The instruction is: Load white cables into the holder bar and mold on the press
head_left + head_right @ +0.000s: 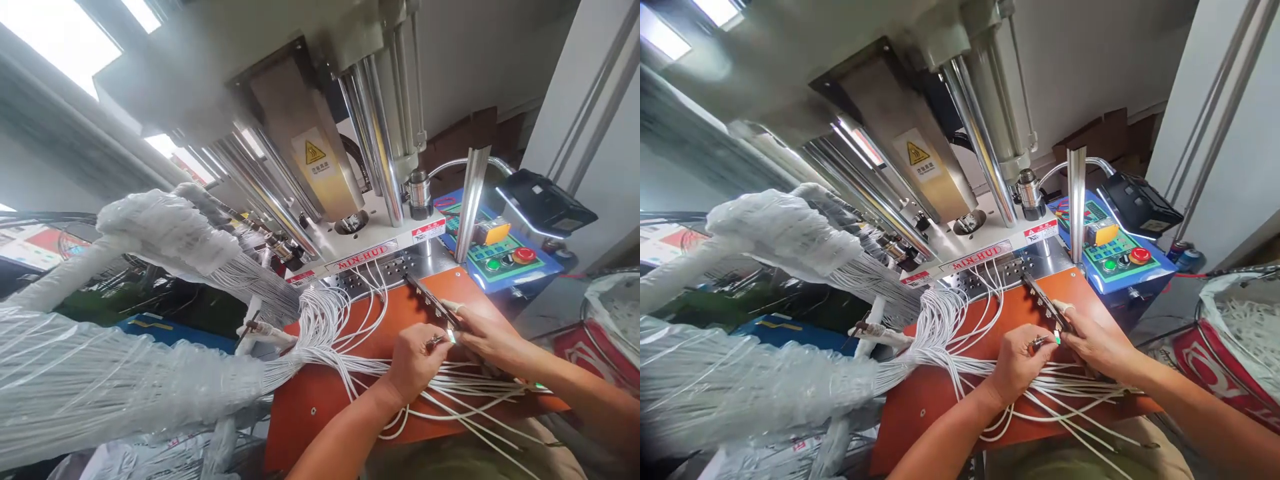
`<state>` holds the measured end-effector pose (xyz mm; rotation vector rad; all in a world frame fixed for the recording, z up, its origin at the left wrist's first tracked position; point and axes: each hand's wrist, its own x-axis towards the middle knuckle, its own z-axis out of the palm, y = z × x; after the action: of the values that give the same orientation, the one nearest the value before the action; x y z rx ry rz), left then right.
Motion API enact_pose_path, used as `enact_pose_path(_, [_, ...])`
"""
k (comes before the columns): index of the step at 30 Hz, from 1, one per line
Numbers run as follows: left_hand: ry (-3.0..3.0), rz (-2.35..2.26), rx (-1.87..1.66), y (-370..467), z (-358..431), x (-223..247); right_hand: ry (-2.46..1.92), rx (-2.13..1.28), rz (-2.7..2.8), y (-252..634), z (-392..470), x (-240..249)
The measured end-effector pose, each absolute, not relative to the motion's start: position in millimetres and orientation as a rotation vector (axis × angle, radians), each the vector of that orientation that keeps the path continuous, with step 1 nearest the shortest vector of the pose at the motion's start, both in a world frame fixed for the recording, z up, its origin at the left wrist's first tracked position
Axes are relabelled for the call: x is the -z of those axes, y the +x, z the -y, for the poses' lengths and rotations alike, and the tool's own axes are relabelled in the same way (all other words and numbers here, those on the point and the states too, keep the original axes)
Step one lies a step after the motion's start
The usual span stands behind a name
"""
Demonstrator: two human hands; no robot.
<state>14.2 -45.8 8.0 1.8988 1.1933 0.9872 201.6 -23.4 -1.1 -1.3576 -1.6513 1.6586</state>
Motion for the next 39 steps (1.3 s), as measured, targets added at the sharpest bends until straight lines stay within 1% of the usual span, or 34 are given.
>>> enact_pose_path(8, [1.984, -1.246, -0.884, 15.6, 41.2, -3.5, -1.325, -1.645, 1.680, 208.5, 21.8, 7.4])
enact_pose_path(14, [1.879, -1.272, -0.848, 17.5, 38.2, -6.8, -1.200, -1.510, 1.725, 204.4, 22.0, 10.1])
enact_pose_path(18, [1.730, -1.288, -0.837, 18.8, 34.6, -11.4, -1.254, -1.650, 1.703, 205.8, 23.7, 8.7])
enact_pose_path(21, [1.528, -1.182, -0.805, 14.9, 31.0, -11.4, -1.373, -1.768, 1.663, 208.7, 24.4, 3.5])
enact_pose_path(23, [1.374, -1.072, -0.789, 10.3, 28.3, -9.2, -1.369, -1.685, 1.709, 208.4, 23.6, 0.7])
enact_pose_path(25, [1.242, -1.012, -0.780, 5.4, 25.5, -6.0, -1.318, -1.506, 1.774, 206.2, 22.4, -0.2])
enact_pose_path(28, [1.135, -1.047, -0.802, -0.7, 21.2, -1.5, -1.223, -1.355, 1.837, 203.1, 21.5, 2.2])
enact_pose_path(33, [1.072, -1.158, -0.902, -7.5, 15.9, -1.8, -1.273, -1.368, 1.880, 205.4, 22.2, 7.4])
enact_pose_path(39, [0.790, -1.198, -0.981, -11.2, 13.9, -12.7, -1.291, -1.374, 1.848, 205.6, 23.7, 2.3])
